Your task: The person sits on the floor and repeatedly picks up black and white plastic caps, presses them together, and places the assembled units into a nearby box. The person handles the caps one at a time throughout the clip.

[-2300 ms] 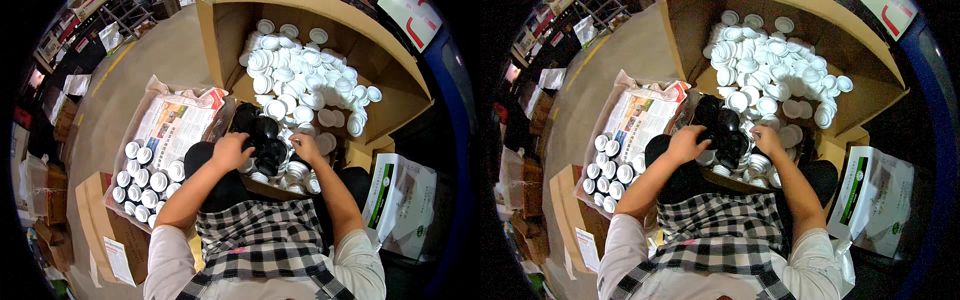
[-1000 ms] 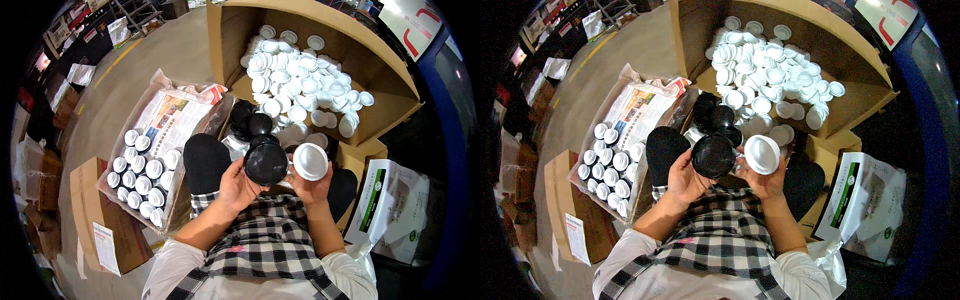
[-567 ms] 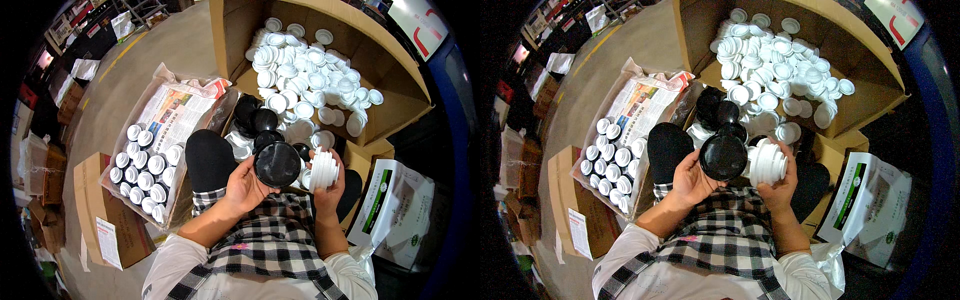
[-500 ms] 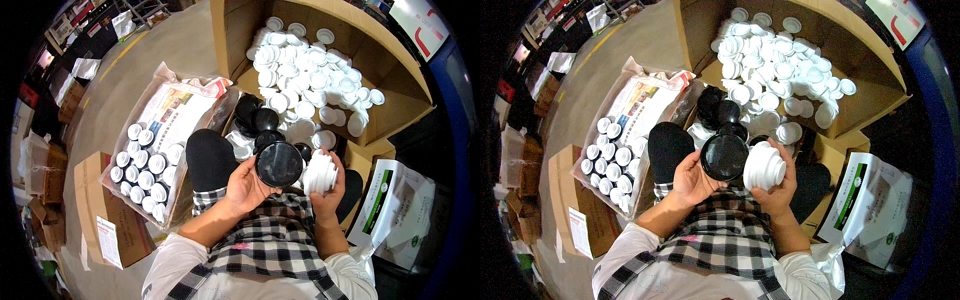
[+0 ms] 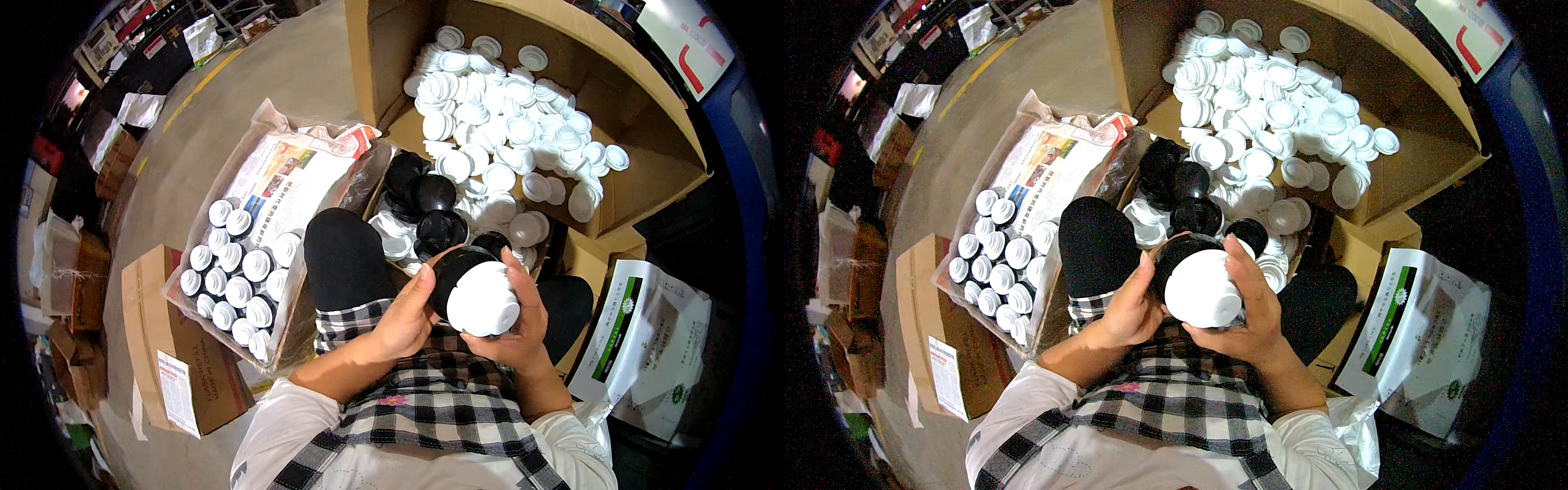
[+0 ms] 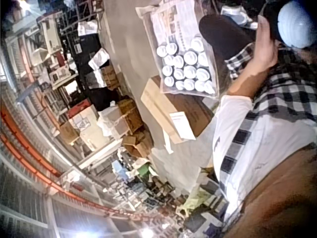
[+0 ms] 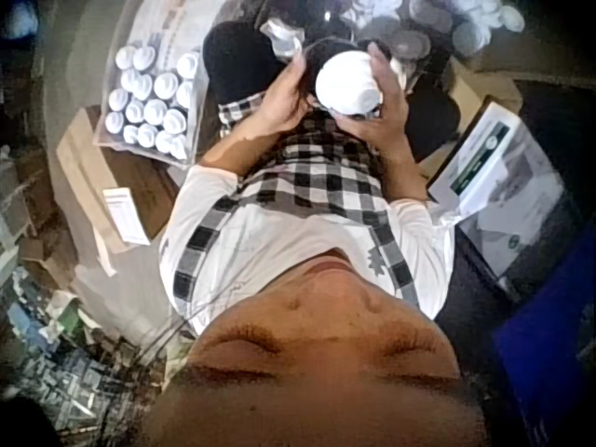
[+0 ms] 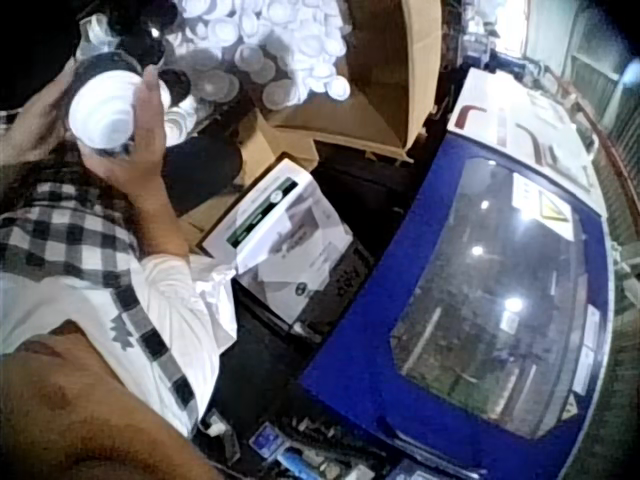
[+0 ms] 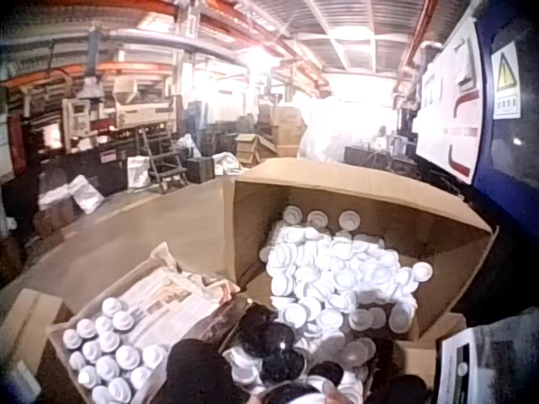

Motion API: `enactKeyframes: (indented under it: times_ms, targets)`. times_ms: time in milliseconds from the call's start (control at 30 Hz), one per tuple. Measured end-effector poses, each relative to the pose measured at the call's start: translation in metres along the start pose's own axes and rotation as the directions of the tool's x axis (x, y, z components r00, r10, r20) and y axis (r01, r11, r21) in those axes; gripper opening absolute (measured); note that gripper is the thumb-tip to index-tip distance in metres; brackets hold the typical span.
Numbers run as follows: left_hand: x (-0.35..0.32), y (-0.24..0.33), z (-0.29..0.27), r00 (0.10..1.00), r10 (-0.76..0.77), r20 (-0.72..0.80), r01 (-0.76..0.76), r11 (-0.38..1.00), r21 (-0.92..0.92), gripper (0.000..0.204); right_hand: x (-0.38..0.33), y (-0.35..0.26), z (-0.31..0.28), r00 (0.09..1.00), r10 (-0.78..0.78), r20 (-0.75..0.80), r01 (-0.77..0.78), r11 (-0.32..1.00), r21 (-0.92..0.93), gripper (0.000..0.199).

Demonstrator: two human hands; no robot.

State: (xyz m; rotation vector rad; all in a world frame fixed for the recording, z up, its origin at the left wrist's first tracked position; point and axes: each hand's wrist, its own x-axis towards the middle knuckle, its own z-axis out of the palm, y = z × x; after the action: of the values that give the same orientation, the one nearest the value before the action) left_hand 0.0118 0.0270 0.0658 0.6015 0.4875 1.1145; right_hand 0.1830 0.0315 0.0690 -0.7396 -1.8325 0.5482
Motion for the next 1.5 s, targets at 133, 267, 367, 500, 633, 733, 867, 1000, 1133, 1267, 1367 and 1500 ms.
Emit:
enactKeyframes:
  times_ms: [133,267,367,500,633,733,867,1000,1133,1267,1367,1500]
  targets:
    - [-0.004,0.001,0.002,0.998,0.021,0.054,-0.023,0.999,0.039,0.055,0.000,0.002,0.005,0.999,-0.040,0.006,0.040,0.997,-0.060,0.091]
    - [-0.007,0.000,0.003,0.996,0.058,0.064,-0.063,0.995,0.074,0.056,-0.001,0.003,0.008,1.000,-0.020,0.007,0.021,0.999,-0.049,0.090]
    - [-0.007,-0.001,0.003,0.994,0.086,0.071,-0.093,0.992,0.088,0.056,-0.002,0.001,0.011,1.000,0.010,-0.001,-0.010,0.999,-0.046,0.088]
    - [-0.008,-0.002,0.002,0.991,0.115,0.072,-0.122,0.988,0.098,0.056,-0.002,-0.003,0.013,0.999,0.045,-0.009,-0.045,0.997,-0.055,0.087]
    - [-0.009,-0.002,0.000,0.986,0.138,0.093,-0.150,0.979,0.140,0.055,-0.002,-0.004,0.015,0.999,0.028,-0.016,-0.030,0.996,-0.081,0.086]
    - [-0.009,-0.003,0.000,0.983,0.154,0.102,-0.168,0.974,0.151,0.056,-0.003,-0.003,0.017,0.999,0.034,-0.020,-0.036,0.996,-0.081,0.085]
    - [-0.010,-0.004,-0.001,0.975,0.207,0.074,-0.219,0.952,0.216,0.054,-0.003,0.000,0.020,0.999,0.042,-0.002,-0.042,0.991,-0.126,0.089]
    - [-0.006,-0.006,-0.007,0.965,0.258,0.054,-0.260,0.895,0.363,0.060,0.000,0.008,0.022,1.000,0.002,0.022,0.002,0.987,-0.163,0.094]
    - [0.002,-0.016,-0.015,0.964,0.266,0.022,-0.253,0.884,0.393,0.060,0.004,0.018,0.024,0.945,0.326,-0.013,-0.291,0.859,0.422,0.079]
    - [0.008,-0.038,-0.016,0.944,0.329,-0.007,-0.282,0.819,0.501,0.055,0.008,0.036,0.035,0.790,0.599,-0.132,-0.523,0.771,0.365,0.053]
    - [0.015,-0.050,-0.019,0.893,0.445,-0.071,-0.315,0.728,0.609,0.052,0.011,0.058,0.047,0.715,0.680,-0.162,-0.612,0.720,0.327,0.055]
    - [0.024,-0.053,-0.029,0.827,0.548,-0.126,-0.313,0.635,0.707,0.047,0.005,0.080,0.061,0.739,0.637,-0.221,-0.575,0.767,0.286,0.053]
